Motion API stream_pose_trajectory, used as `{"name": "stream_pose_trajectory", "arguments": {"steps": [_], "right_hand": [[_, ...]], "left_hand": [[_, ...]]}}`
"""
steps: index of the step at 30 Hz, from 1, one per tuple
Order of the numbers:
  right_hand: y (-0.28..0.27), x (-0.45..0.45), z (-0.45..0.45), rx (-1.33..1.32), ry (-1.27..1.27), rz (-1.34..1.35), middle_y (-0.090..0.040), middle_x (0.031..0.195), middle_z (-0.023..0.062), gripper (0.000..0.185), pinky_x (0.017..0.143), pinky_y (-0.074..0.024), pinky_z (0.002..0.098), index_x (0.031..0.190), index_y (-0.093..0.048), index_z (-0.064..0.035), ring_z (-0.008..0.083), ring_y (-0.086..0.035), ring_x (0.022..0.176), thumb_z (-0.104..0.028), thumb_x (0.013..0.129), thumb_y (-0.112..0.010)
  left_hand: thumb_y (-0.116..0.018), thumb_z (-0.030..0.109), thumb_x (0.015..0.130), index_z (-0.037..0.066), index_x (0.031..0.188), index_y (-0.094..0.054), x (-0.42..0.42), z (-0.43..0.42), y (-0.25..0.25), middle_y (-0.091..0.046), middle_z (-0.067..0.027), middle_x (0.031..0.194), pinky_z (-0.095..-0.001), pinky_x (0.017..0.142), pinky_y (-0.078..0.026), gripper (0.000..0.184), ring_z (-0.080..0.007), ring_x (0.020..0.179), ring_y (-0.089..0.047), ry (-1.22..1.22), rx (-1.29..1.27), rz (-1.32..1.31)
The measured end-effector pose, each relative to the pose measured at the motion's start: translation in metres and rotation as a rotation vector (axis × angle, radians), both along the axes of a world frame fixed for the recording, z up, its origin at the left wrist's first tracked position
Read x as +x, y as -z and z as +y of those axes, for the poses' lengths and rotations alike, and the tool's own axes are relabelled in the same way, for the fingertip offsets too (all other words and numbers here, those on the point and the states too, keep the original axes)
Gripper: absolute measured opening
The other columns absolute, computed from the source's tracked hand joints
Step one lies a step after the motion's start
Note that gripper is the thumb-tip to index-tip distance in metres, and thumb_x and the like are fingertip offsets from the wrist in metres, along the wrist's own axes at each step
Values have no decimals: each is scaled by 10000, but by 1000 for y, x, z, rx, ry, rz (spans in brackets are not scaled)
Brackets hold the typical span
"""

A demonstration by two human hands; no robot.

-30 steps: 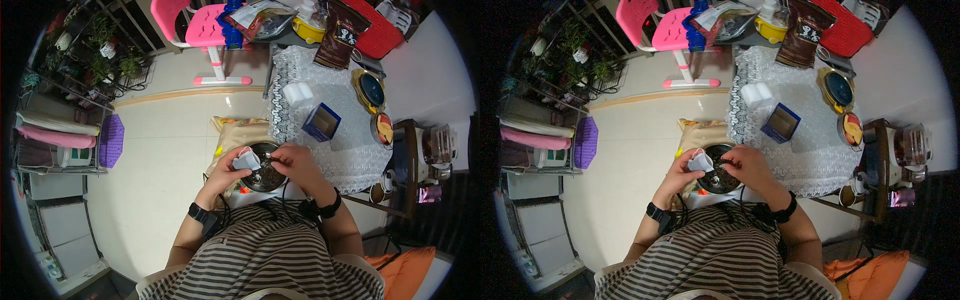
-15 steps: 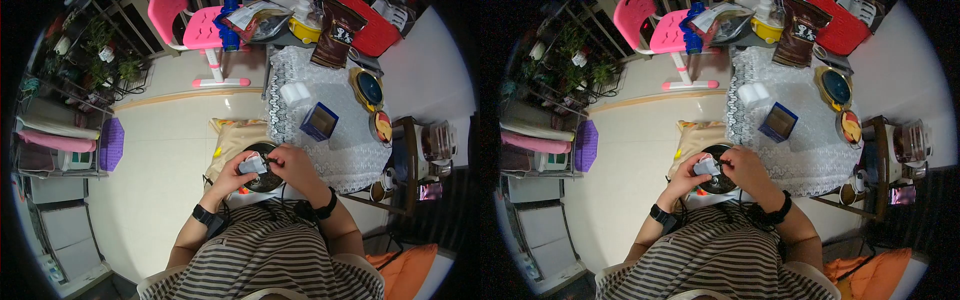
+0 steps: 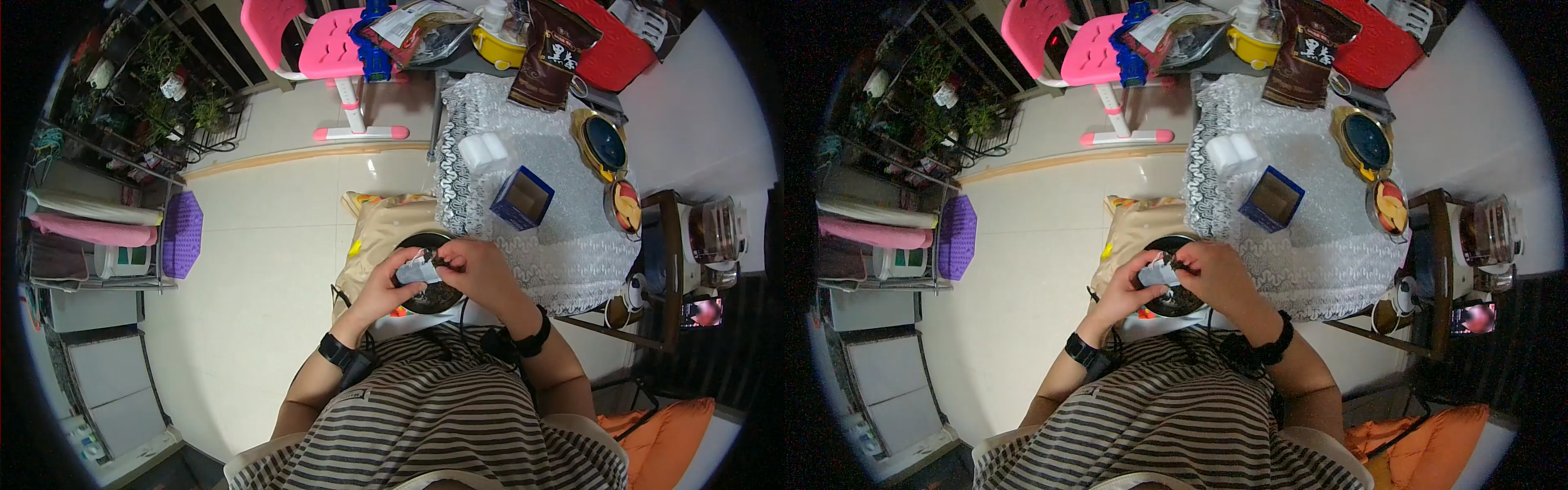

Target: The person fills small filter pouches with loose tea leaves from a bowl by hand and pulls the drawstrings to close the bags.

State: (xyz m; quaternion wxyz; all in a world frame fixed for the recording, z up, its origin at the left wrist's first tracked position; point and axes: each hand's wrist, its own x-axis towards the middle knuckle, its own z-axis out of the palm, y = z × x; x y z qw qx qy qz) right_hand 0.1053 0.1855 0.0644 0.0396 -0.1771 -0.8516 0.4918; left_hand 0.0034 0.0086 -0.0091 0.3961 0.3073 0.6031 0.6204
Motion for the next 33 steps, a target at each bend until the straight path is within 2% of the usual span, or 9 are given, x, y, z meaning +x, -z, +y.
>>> {"name": "stream_pose_trajectory", "arguments": {"steps": [5, 7, 11, 17, 20, 26, 28, 33], "right_hand": [[-4, 4, -1, -50, -10, -21, -702, 860, 134, 244, 736, -563, 319, 975, -653, -19, 234, -706, 791, -78, 744, -706], [-1, 7, -1, -19, -13, 51, -702, 855, 134, 250, 733, -562, 325, 1007, -649, -27, 243, -703, 781, -55, 760, -682], [11, 10, -1, -49, -18, 120, -703, 851, 128, 239, 718, -558, 328, 1012, -632, -32, 249, -699, 757, -49, 776, -663], [-9, 10, -3, 5, -3, 22, -702, 805, 97, 207, 657, -541, 344, 980, -594, -57, 247, -694, 713, -77, 789, -670], [-12, 11, -5, -27, 12, 57, -701, 802, 72, 213, 633, -531, 342, 967, -601, -69, 224, -686, 696, -99, 778, -694], [-14, 16, 3, 97, -30, 55, -700, 824, 51, 221, 640, -527, 307, 940, -651, -81, 171, -658, 678, -171, 760, -744], [-12, 16, 2, -74, 34, 22, -685, 789, 37, 173, 630, -492, 253, 906, -687, -49, 106, -617, 671, -132, 770, -752], [-8, 16, 1, -130, 3, -63, -673, 728, 29, 150, 628, -488, 245, 880, -693, -40, 96, -607, 652, -128, 774, -752]], "left_hand": [[-713, -54, 778, 27, 1291, -510, 2, 2, -9, -550, -48, 1198, -268, 952, -418, 558, -140, 1113, -522, 4, 1, -47], [-711, -56, 779, 27, 1288, -512, 2, 2, -9, -550, -46, 1194, -265, 948, -420, 553, -138, 1107, -523, 0, 5, -16], [-711, -57, 780, 25, 1282, -518, 3, 3, -9, -551, -42, 1188, -262, 941, -423, 544, -133, 1104, -524, -5, -1, -37], [-712, -53, 790, 31, 1295, -515, 5, 3, -1, -558, -17, 1199, -256, 921, -444, 549, -109, 1083, -533, 10, -29, -163], [-705, -58, 798, 39, 1312, -501, 4, 1, -2, -556, -1, 1224, -258, 921, -455, 561, -94, 1080, -534, 46, -22, -250], [-699, -60, 798, 56, 1349, -457, 5, 0, -5, -548, 10, 1245, -255, 920, -459, 613, -89, 1105, -524, 66, 77, -274], [-702, -58, 795, 61, 1353, -450, 5, 0, -5, -540, 10, 1253, -250, 913, -460, 623, -89, 1119, -513, 81, 94, -292], [-707, -47, 793, 72, 1362, -434, 6, 6, -6, -518, 5, 1277, -249, 921, -449, 642, -90, 1160, -478, 139, 116, -237]]}}
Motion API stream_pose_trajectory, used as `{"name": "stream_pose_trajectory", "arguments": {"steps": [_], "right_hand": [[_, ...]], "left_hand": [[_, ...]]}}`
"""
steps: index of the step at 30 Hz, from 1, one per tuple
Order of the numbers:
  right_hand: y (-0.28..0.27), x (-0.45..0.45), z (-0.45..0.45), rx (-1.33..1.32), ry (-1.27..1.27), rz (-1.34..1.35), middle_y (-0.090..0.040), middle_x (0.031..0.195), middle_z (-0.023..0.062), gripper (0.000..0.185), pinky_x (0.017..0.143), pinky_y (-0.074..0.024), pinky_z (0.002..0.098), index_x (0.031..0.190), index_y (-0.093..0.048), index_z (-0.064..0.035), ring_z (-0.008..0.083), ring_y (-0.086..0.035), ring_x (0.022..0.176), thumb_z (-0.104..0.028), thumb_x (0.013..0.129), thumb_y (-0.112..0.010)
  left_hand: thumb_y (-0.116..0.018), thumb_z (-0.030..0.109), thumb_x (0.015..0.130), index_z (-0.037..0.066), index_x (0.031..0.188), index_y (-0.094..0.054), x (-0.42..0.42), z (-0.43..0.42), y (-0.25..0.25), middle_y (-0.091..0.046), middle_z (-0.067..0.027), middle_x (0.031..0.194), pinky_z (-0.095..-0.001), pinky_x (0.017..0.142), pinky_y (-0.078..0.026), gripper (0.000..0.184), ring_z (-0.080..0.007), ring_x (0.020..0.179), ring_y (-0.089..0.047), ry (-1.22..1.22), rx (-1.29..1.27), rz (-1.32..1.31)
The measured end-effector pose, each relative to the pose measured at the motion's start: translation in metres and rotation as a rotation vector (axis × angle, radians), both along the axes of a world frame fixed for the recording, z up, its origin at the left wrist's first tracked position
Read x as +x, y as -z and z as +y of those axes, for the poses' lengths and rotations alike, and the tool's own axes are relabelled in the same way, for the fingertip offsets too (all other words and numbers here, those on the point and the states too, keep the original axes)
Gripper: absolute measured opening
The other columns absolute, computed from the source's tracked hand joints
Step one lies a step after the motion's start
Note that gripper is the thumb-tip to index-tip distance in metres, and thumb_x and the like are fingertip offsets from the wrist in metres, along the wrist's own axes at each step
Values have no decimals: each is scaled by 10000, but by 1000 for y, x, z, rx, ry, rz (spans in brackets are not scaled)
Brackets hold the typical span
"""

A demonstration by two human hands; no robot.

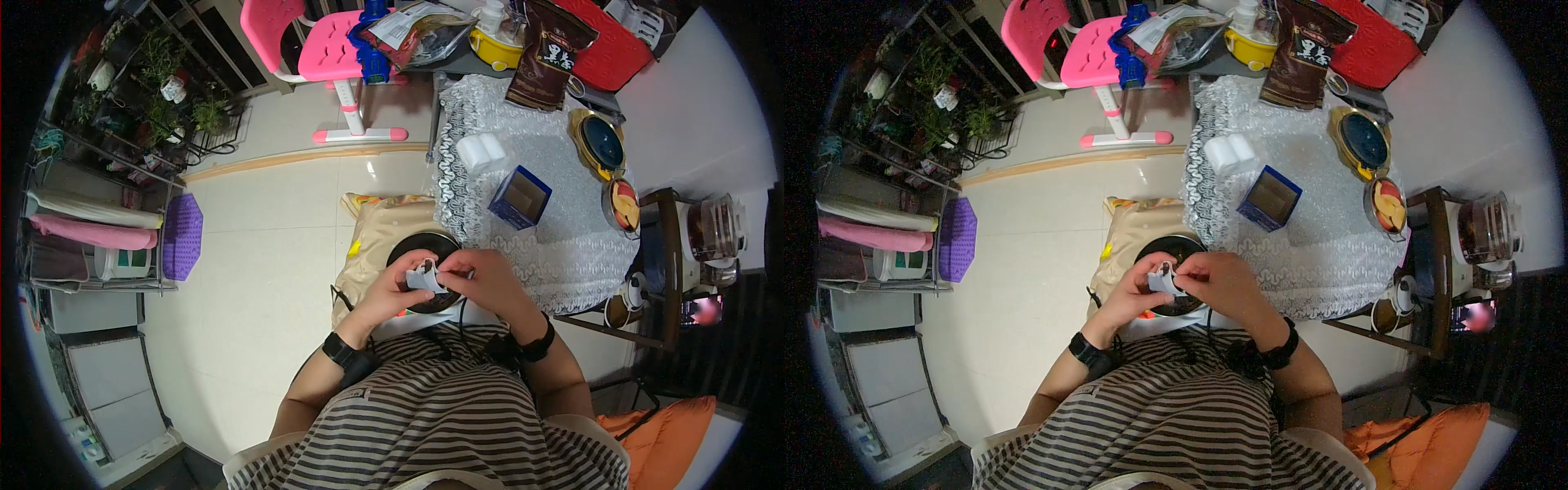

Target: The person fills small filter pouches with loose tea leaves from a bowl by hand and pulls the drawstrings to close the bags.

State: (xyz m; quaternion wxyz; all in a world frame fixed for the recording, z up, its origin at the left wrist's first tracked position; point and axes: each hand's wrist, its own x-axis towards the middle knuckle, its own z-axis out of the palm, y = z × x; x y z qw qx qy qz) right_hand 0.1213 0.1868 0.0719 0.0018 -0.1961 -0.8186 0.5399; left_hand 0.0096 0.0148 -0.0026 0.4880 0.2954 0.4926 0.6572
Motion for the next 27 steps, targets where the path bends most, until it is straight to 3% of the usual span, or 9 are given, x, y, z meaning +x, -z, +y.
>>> {"name": "stream_pose_trajectory", "arguments": {"steps": [6, 8, 9, 11, 12, 14, 17, 20, 27], "right_hand": [[13, 0, 7, -102, 62, -46, -674, 721, 25, 128, 616, -486, 238, 825, -677, -21, 80, -606, 658, -117, 778, -746], [16, 1, 9, -110, 68, -57, -675, 722, 25, 129, 614, -488, 237, 813, -673, -19, 77, -609, 664, -119, 779, -747], [18, 1, 9, -104, 67, -62, -684, 731, 45, 144, 626, -505, 252, 812, -678, -26, 102, -633, 670, -145, 773, -748], [19, 1, 8, -98, 61, -66, -692, 740, 64, 161, 639, -523, 268, 811, -683, -32, 127, -658, 675, -171, 766, -750], [19, 0, 7, -79, 66, -67, -693, 741, 64, 165, 644, -523, 269, 810, -683, -31, 129, -660, 680, -173, 763, -752], [18, -1, 7, -59, 73, -65, -693, 741, 64, 169, 648, -524, 270, 808, -683, -30, 131, -661, 685, -175, 759, -754], [16, 0, 8, -44, 55, -66, -693, 743, 66, 172, 650, -524, 270, 811, -684, -28, 134, -664, 693, -175, 756, -754], [17, 1, 10, -30, 59, -64, -692, 742, 69, 161, 647, -521, 266, 813, -684, -27, 134, -663, 690, -168, 763, -745], [20, 2, 9, -94, 78, -60, -691, 740, 65, 149, 647, -516, 262, 813, -681, -21, 120, -658, 688, -157, 780, -733]], "left_hand": [[-761, 46, 773, 112, 1363, -444, 3, 4, -17, -522, -27, 1280, -282, 949, -424, 672, -139, 1170, -485, -72, -156, 181], [-785, 104, 758, 106, 1295, -525, 2, 7, -21, -535, -60, 1270, -284, 921, -432, 596, -172, 1150, -507, -258, -117, 521], [-785, 104, 758, 106, 1295, -525, 0, 8, -20, -535, -60, 1270, -284, 921, -432, 596, -172, 1150, -507, -259, -119, 521], [-774, 104, 764, 63, 1135, -629, -3, 9, -16, -559, -67, 1246, -281, 898, -434, 401, -164, 1094, -542, -298, -147, 566], [-774, 104, 764, 63, 1135, -629, -3, 10, -15, -559, -67, 1246, -281, 898, -434, 401, -164, 1094, -542, -300, -147, 567], [-766, 95, 772, 53, 1001, -677, -3, 13, -12, -617, -67, 1128, -265, 831, -452, 249, -146, 967, -580, -320, -143, 606], [-732, 60, 799, 29, 931, -677, -2, 15, -7, -642, -40, 967, -247, 739, -469, 146, -132, 861, -605, -370, -243, 489], [-707, 27, 815, 16, 940, -671, -4, 13, 8, -643, -32, 918, -225, 691, -464, 130, -106, 806, -608, -436, -218, 432], [-703, 40, 824, 22, 993, -683, -5, 7, -3, -645, -33, 951, -227, 715, -467, 171, -101, 839, -610, -391, -263, 356]]}}
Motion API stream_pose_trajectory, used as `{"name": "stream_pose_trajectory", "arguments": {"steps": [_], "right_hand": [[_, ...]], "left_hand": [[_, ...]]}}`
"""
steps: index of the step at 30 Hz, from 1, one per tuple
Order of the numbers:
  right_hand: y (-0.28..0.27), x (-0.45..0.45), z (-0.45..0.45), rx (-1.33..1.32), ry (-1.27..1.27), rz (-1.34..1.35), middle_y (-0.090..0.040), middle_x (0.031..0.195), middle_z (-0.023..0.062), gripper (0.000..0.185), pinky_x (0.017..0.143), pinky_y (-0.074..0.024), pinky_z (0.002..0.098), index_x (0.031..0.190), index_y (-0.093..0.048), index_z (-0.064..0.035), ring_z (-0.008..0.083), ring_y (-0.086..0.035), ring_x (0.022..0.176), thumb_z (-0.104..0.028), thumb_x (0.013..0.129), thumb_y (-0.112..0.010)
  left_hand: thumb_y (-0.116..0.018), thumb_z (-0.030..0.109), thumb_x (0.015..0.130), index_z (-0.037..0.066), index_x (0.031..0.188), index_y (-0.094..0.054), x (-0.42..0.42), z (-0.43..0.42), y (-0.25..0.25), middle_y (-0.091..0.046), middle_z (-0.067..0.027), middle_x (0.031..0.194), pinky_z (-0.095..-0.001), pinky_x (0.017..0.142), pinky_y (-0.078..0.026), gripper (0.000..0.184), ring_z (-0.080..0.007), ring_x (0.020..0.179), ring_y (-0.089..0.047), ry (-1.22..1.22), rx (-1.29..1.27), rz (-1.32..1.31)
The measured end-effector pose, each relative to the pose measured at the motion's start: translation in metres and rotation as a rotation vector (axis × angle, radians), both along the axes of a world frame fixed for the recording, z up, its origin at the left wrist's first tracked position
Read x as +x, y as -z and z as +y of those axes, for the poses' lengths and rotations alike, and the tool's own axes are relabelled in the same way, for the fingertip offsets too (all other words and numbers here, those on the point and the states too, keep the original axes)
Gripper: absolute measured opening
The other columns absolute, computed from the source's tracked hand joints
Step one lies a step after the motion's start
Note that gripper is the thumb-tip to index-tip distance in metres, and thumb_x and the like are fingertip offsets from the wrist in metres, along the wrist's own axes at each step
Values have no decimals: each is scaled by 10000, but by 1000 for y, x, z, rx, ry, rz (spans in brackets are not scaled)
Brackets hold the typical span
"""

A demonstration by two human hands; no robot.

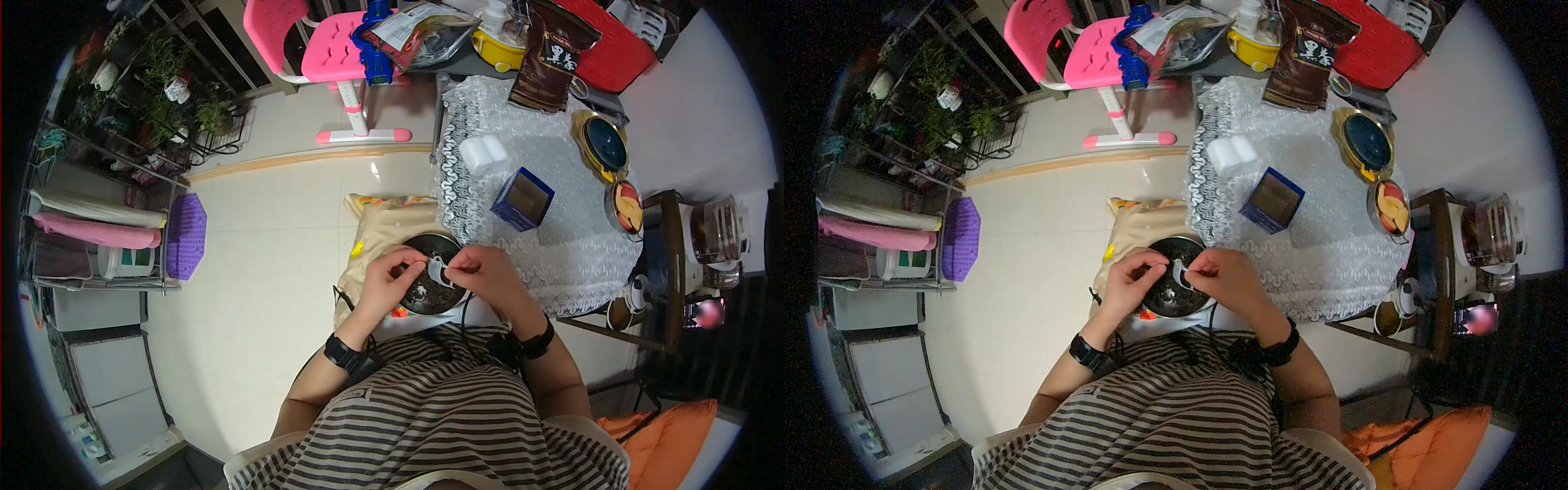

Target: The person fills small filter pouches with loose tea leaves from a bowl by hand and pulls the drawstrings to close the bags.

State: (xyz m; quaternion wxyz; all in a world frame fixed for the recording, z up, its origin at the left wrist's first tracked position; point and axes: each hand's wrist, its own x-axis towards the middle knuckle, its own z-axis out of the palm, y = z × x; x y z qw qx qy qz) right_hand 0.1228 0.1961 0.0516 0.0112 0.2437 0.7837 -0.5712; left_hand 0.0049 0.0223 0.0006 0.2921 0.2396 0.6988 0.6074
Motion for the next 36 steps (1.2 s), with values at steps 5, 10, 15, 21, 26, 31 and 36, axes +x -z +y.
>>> {"name": "stream_pose_trajectory", "arguments": {"steps": [5, 10, 15, 21, 26, 31, 36], "right_hand": [[0, -2, -3, -69, 20, 23, -690, 747, 66, 163, 644, -514, 263, 821, -681, -25, 128, -658, 682, -172, 779, -737], [-2, -3, -5, 44, -69, 12, -686, 750, 62, 191, 641, -515, 269, 839, -676, -41, 146, -662, 684, -201, 765, -749], [-5, -2, -7, 98, -85, 68, -689, 762, 59, 190, 650, -520, 274, 862, -669, -47, 149, -664, 696, -180, 754, -750], [-12, 3, -9, 253, -138, 139, -669, 795, 42, 192, 651, -521, 291, 898, -671, -79, 167, -650, 700, -157, 741, -749], [-17, -1, -18, 305, -123, 185, -636, 862, 28, 240, 656, -521, 323, 952, -662, -110, 192, -638, 741, -185, 742, -752], [-11, -6, -27, 622, -239, 344, -582, 946, 36, 254, 693, -519, 374, 982, -645, -128, 253, -615, 847, -192, 749, -726], [-13, -6, -26, 650, -209, 360, -565, 940, 34, 260, 684, -517, 379, 987, -630, -131, 257, -612, 844, -176, 747, -720]], "left_hand": [[-733, 119, 825, 51, 1020, -704, 6, 5, -4, -635, -44, 1012, -231, 700, -460, 209, -101, 868, -593, 149, 131, 261], [-750, 92, 809, 28, 949, -715, 9, 8, 2, -623, -41, 966, -236, 687, -461, 159, -98, 788, -568, 106, 112, 21], [-739, 47, 805, -3, 850, -704, 7, 10, -4, -617, -19, 815, -220, 661, -453, 76, -84, 728, -570, 28, 105, -25], [-734, 46, 813, -18, 817, -686, 2, 6, -4, -605, 0, 748, -211, 620, -424, 80, -54, 686, -547, -101, 75, -165], [-727, 61, 826, -10, 804, -683, 1, 4, -9, -600, 15, 741, -203, 608, -398, 86, -43, 671, -517, -112, 80, -194], [-717, 81, 837, 11, 788, -685, 3, 4, -15, -592, 42, 716, -192, 611, -382, 92, -30, 653, -487, -106, 117, -314], [-703, 112, 849, 40, 801, -699, 1, 2, -11, -573, 66, 665, -188, 576, -343, 87, -17, 626, -451, -117, 140, -490]]}}
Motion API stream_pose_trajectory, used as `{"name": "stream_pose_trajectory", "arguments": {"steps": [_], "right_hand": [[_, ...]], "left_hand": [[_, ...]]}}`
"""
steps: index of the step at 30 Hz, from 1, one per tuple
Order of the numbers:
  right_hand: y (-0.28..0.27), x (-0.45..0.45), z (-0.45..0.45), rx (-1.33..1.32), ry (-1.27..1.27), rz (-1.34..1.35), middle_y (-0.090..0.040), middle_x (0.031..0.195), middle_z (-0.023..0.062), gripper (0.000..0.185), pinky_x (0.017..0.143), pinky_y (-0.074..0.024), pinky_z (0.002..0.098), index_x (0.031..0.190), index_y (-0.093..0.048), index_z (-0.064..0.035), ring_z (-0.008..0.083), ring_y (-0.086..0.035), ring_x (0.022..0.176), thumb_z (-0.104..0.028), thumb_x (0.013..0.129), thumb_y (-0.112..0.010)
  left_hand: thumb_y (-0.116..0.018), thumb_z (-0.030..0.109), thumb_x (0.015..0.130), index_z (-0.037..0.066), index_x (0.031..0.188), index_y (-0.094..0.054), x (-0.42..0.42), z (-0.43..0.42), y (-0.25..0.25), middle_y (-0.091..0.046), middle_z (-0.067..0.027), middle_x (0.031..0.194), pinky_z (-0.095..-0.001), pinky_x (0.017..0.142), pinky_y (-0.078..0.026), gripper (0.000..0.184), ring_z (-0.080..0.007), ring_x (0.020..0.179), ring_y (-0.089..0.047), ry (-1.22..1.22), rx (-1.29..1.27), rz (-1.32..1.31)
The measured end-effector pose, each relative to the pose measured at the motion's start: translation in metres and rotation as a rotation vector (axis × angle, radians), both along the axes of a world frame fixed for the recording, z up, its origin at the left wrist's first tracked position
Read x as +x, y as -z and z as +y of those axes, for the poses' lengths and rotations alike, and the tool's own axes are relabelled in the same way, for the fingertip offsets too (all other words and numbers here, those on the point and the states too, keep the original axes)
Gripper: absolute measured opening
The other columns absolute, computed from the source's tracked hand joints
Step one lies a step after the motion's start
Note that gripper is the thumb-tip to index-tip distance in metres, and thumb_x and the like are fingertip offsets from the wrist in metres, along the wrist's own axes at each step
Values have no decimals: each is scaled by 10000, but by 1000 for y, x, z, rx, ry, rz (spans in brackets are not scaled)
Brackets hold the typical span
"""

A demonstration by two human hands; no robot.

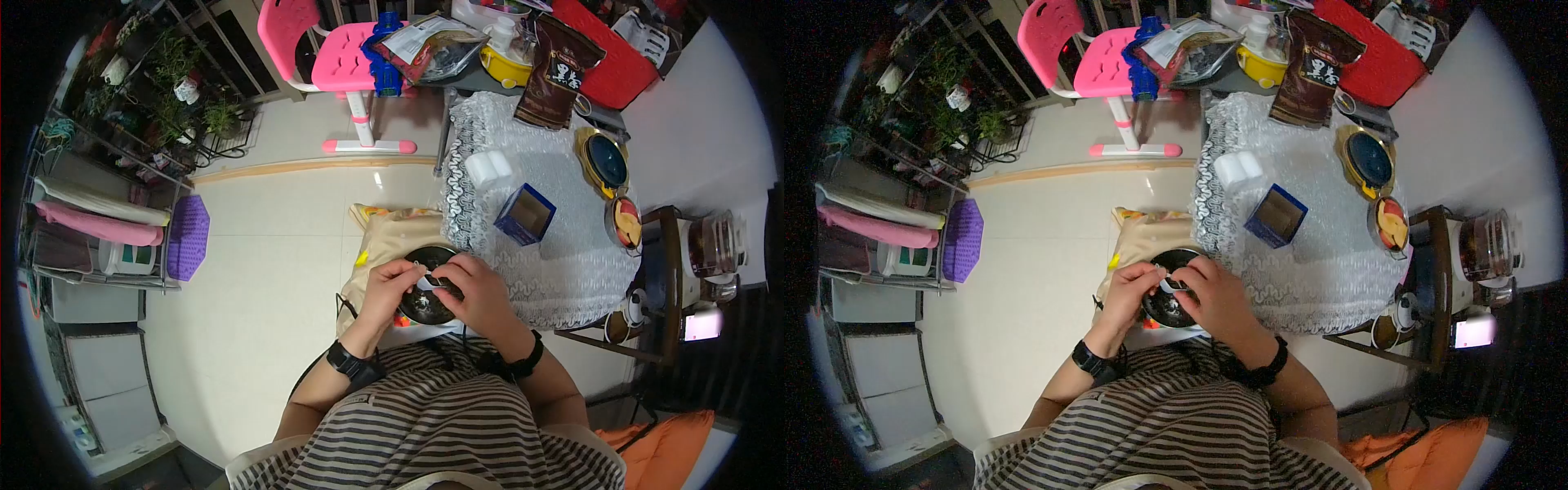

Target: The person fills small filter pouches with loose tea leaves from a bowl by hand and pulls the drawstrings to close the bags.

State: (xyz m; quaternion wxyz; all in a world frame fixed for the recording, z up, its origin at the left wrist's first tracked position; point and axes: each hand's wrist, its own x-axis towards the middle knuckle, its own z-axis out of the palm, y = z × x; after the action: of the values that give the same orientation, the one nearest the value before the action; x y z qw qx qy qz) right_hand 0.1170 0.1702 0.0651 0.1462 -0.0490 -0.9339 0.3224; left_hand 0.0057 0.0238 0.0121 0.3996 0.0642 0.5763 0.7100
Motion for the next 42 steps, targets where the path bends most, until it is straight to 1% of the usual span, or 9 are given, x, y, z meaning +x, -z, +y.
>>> {"name": "stream_pose_trajectory", "arguments": {"steps": [7, 12, 14, 18, 26, 28, 34, 36, 42], "right_hand": [[0, 0, 3, 62, -24, 41, -548, 916, 21, 159, 665, -514, 357, 882, -643, -112, 232, -599, 823, -169, 749, -710], [3, -3, 3, 100, -42, 44, -549, 898, 20, 109, 652, -509, 346, 833, -653, -109, 223, -588, 795, -166, 753, -703], [3, -2, 4, 98, -55, 48, -549, 893, 20, 105, 648, -507, 345, 833, -656, -113, 220, -587, 789, -166, 755, -701], [4, 1, 3, -66, -26, 45, -559, 882, 17, 121, 645, -506, 340, 857, -674, -132, 211, -589, 790, -181, 756, -719], [5, 1, 2, -30, -9, 108, -566, 856, 15, 157, 632, -502, 328, 874, -699, -144, 208, -599, 765, -228, 754, -756], [3, 3, 4, -181, -37, 81, -589, 862, 20, 158, 626, -496, 310, 900, -703, -124, 191, -598, 739, -196, 768, -751], [-8, 0, 16, -505, 106, -80, -634, 939, 53, 168, 639, -491, 278, 968, -699, -86, 168, -600, 731, -112, 802, -707], [-8, -2, 14, -526, 124, -58, -636, 943, 55, 167, 653, -495, 282, 974, -697, -84, 175, -606, 744, -113, 810, -698], [7, -7, 19, -391, -35, 53, -634, 983, 63, 149, 713, -513, 330, 978, -694, -92, 227, -631, 817, -122, 836, -659]], "left_hand": [[-705, 93, 840, 22, 809, -710, 3, 1, -6, -585, 41, 701, -200, 605, -368, 77, -36, 652, -480, 9, -7, -29], [-697, 51, 835, -23, 820, -719, 3, 2, -8, -624, -12, 826, -229, 719, -426, 79, -86, 776, -559, 42, 25, 44], [-690, 63, 847, -4, 826, -714, 4, 3, -4, -638, -12, 831, -229, 749, -434, 75, -91, 798, -573, 22, 31, 121], [-639, 67, 894, 17, 895, -693, 5, 5, -2, -688, -46, 911, -247, 843, -458, 73, -117, 891, -616, -32, 126, 184], [-611, 55, 921, 1, 937, -675, 9, 7, -5, -702, -59, 925, -240, 797, -487, 85, -100, 855, -622, 60, 152, 87], [-612, 55, 920, -2, 941, -680, 8, 6, -7, -703, -59, 932, -240, 800, -486, 90, -97, 856, -620, 79, 152, 68], [-634, 65, 905, -7, 936, -706, 6, 2, -5, -698, -49, 906, -247, 785, -483, 106, -100, 839, -612, 167, 76, 250], [-656, 72, 889, 4, 938, -713, 6, 2, -7, -691, -61, 880, -263, 770, -479, 102, -128, 830, -611, 192, 33, 477], [-675, 83, 877, 21, 947, -722, 7, -1, -8, -677, -64, 860, -267, 779, -470, 106, -147, 840, -607, 265, -6, 543]]}}
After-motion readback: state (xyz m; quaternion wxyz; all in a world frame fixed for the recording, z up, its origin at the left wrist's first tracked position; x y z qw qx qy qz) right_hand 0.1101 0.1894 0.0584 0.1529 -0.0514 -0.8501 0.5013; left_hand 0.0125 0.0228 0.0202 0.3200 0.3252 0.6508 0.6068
